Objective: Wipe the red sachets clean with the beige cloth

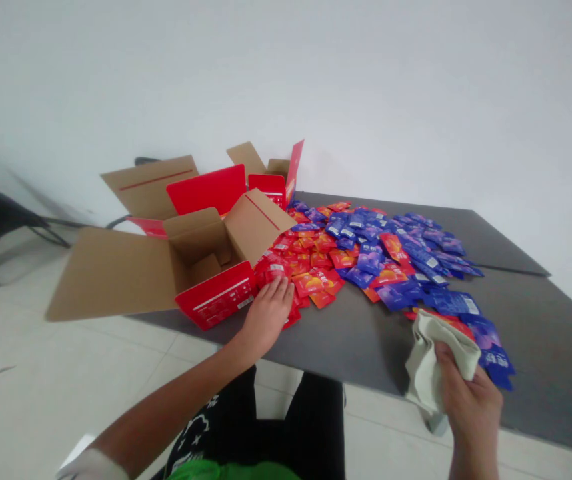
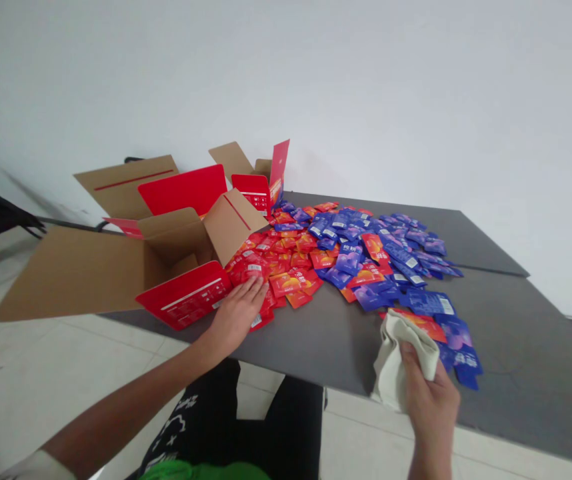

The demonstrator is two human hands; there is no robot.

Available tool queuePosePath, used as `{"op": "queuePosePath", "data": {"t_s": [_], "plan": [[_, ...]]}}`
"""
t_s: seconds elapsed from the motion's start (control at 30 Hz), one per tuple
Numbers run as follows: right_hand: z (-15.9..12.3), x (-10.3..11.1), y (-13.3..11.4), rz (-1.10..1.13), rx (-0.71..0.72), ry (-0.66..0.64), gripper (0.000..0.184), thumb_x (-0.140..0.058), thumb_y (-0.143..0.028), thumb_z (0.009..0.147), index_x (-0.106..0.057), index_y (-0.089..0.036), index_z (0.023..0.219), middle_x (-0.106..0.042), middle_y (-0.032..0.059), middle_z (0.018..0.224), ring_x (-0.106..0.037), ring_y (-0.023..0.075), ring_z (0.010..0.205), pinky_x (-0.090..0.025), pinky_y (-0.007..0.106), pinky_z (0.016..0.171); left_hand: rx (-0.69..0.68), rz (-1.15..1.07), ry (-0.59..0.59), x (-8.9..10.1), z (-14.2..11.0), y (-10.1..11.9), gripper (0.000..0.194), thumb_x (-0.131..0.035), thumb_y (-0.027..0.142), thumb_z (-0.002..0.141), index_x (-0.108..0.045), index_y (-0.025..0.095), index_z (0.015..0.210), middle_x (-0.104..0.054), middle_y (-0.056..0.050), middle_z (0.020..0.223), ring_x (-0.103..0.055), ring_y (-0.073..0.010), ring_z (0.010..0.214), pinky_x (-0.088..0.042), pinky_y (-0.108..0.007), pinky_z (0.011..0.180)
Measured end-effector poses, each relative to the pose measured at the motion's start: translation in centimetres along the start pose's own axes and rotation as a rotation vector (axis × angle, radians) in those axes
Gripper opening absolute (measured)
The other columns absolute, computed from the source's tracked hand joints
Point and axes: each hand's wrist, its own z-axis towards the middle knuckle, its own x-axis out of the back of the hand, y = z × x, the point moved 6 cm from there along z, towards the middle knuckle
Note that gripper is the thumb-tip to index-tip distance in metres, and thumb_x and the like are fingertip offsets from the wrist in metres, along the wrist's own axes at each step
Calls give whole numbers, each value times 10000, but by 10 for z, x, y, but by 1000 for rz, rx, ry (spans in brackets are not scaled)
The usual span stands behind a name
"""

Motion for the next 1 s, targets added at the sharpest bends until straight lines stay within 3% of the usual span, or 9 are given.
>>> {"op": "queuePosePath", "data": {"t_s": [0.17,0.37,0.6,0.7,0.8,0.93,1.0], "plan": [[0,0,-8,-8,16,-31,716,-795,-636,749,-761,-98,1220,-783,105,1061,-704,319,979,-544,335,794,-9,-57,59,-7,-2,2,465,-440,128,1011,-559,65,1456,-545,-179,1517,-472,-314,1456,-443,-438,1177],[-5,-1,-20,16,23,-37,697,-786,-627,753,-770,-84,1188,-786,116,1055,-709,331,971,-555,339,768,-3,-157,191,-1,-11,6,442,-496,332,1043,-618,109,1405,-590,-152,1486,-470,-328,1455,-435,-465,1172],[-2,-6,-10,121,97,-85,620,-793,-592,771,-772,-142,1197,-781,89,1075,-702,303,994,-540,362,838,-54,-235,284,1,-17,10,358,-543,309,1023,-686,148,1309,-637,-158,1430,-548,-352,1379,-448,-518,1121],[-3,-7,-6,168,80,-176,591,-808,-591,760,-787,-138,1139,-783,89,991,-700,257,825,-547,331,700,-108,-336,365,14,-17,28,314,-564,309,1022,-689,168,1273,-669,-135,1392,-577,-332,1344,-440,-513,1109],[-6,-6,-5,208,46,-297,559,-823,-613,737,-806,-122,1004,-762,87,826,-644,208,638,-510,300,557,-176,-543,416,32,-17,59,213,-575,277,1023,-692,205,1186,-742,-84,1246,-659,-257,1206,-459,-446,1061],[-14,-3,-13,294,70,-498,511,-842,-610,722,-803,-139,918,-756,92,814,-650,206,655,-541,309,594,-192,-736,406,41,-8,103,153,-559,282,1032,-651,206,936,-725,-34,902,-673,-196,876,-501,-371,875],[-18,-4,-16,310,76,-608,477,-854,-578,724,-793,-140,905,-754,93,837,-659,209,686,-549,309,615,-171,-747,345,35,2,118,189,-538,313,1040,-622,211,904,-684,-28,862,-650,-198,838,-506,-361,826]]}}
